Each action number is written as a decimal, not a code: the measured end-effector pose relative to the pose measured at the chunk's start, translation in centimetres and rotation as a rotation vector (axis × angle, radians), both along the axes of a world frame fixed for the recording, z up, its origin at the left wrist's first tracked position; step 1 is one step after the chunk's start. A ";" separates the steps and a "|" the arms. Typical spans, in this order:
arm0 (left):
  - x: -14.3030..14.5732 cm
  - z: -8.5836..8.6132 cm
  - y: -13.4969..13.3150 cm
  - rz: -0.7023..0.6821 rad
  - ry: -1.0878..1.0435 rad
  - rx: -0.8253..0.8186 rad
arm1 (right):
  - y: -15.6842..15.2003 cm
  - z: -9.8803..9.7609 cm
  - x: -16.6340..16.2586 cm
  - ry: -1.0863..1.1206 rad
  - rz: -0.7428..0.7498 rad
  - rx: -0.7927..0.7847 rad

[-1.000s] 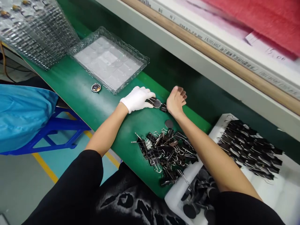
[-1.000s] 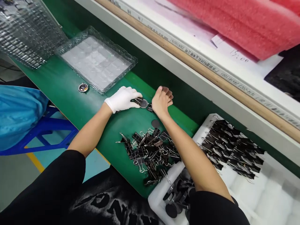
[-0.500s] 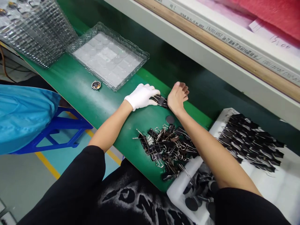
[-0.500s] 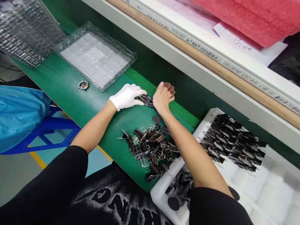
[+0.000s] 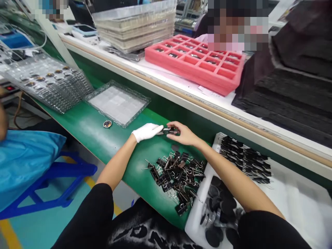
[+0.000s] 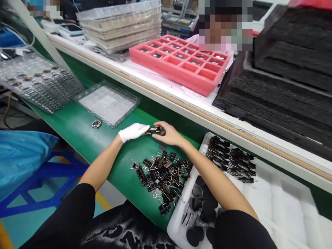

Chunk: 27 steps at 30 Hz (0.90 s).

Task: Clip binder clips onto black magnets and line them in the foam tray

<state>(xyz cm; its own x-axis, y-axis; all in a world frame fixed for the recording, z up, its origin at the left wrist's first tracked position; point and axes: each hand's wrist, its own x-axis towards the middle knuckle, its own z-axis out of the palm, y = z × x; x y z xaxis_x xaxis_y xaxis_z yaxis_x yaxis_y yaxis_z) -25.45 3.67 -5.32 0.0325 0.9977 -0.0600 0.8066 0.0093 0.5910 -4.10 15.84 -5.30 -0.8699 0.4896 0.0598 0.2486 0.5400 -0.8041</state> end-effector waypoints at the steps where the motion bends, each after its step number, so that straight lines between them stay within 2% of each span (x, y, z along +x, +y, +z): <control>1: 0.4 0.4 -0.2 0.029 -0.030 -0.009 | -0.5 0.5 1.0 -0.026 -0.010 -0.004; 4: 1.9 1.1 -1.0 0.050 -0.087 0.055 | -2.4 1.4 3.5 -0.015 -0.119 -0.205; 7: 3.0 1.2 -1.8 -0.037 -0.174 0.164 | -4.3 1.9 6.4 0.048 -0.202 -0.456; 9: 3.3 1.2 -2.0 -0.064 -0.206 0.194 | -5.3 2.2 9.3 0.072 -0.257 -0.489; 13: 3.2 1.3 -1.8 -0.028 -0.109 0.187 | -6.6 2.4 17.9 0.098 -0.358 -0.275; 16: 2.7 1.0 -1.1 0.013 -0.047 0.174 | -6.4 2.1 25.9 0.095 -0.532 -0.095; 20: 2.2 0.1 -0.2 0.053 0.023 0.155 | -4.9 -0.4 34.9 0.094 -0.791 0.068; 23: 2.1 -0.4 0.2 0.079 0.057 0.145 | -4.0 -3.8 38.2 0.093 -0.890 0.178; 27: 2.4 -0.5 0.5 0.119 0.058 0.138 | -3.5 -7.9 38.9 0.043 -0.983 0.272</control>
<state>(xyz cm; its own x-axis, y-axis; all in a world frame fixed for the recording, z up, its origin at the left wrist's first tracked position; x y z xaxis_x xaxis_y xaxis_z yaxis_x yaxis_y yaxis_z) -23.09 4.18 -5.87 -0.0860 0.9931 0.0796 0.8374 0.0288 0.5458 34.77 12.37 -13.20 -0.0847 0.9511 0.2970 0.6543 0.2779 -0.7033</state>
